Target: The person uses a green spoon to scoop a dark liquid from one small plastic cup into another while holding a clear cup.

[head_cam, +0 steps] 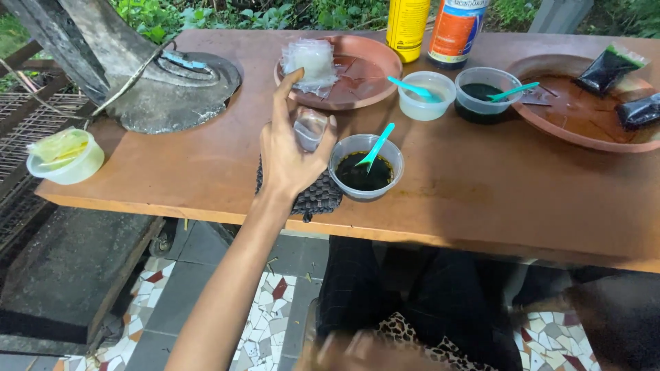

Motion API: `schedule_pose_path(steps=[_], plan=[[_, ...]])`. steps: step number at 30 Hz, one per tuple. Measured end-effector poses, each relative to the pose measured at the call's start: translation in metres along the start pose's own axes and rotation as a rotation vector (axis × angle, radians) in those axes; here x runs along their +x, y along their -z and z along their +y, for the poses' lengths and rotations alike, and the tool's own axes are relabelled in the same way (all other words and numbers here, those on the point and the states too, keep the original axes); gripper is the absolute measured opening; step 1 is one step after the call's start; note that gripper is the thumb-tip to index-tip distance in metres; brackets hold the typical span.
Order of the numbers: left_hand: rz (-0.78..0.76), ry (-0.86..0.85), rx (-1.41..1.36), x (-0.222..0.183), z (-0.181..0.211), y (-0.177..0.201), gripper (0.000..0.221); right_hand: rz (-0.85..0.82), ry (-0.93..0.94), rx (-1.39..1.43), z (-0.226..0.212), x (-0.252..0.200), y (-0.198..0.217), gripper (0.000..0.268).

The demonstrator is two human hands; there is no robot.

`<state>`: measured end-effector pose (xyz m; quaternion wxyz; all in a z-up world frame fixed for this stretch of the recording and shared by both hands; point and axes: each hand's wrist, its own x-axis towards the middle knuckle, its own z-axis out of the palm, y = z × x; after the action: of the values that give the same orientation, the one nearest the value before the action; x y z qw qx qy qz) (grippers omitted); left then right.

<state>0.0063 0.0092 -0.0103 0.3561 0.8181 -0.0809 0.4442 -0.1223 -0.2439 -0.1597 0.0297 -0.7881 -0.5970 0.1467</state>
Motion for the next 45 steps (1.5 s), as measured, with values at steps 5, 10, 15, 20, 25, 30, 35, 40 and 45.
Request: schedule_pose_path(steps=[5, 10, 15, 20, 25, 30, 35, 40, 45], plan=[[-0.021, 0.036, -0.009, -0.001, 0.000, 0.003, 0.062, 0.248, -0.258, 0.268, 0.050, -0.049, 0.181, 0.024], [-0.018, 0.015, 0.012, -0.001, 0.001, 0.003, 0.060, 0.989, -0.240, 0.066, 0.090, -0.013, 0.249, 0.023], [-0.009, 0.007, 0.032, 0.002, 0.005, 0.002, 0.060, 0.890, -0.075, -0.220, 0.154, 0.039, 0.278, 0.032], [0.063, -0.025, -0.048, 0.001, 0.006, 0.002, 0.063, 0.386, -0.512, 0.330, 0.131, 0.053, 0.287, 0.053], [0.097, -0.024, -0.084, 0.000, 0.007, 0.001, 0.063, 0.474, -0.457, 0.314, 0.151, 0.056, 0.262, 0.051], [0.114, -0.041, -0.116, -0.001, 0.004, 0.001, 0.059, 0.635, -0.322, 0.246, 0.166, 0.058, 0.251, 0.042], [0.137, -0.038, -0.196, -0.001, -0.004, -0.001, 0.058, 0.889, -0.103, 0.248, 0.167, 0.060, 0.251, 0.035], [0.176, -0.005, -0.193, 0.000, -0.009, -0.001, 0.058, 0.836, 0.003, 0.505, 0.138, 0.059, 0.252, 0.014], [0.195, 0.007, -0.207, 0.002, -0.012, -0.003, 0.058, 0.794, 0.109, 0.517, 0.132, 0.060, 0.247, 0.012]])
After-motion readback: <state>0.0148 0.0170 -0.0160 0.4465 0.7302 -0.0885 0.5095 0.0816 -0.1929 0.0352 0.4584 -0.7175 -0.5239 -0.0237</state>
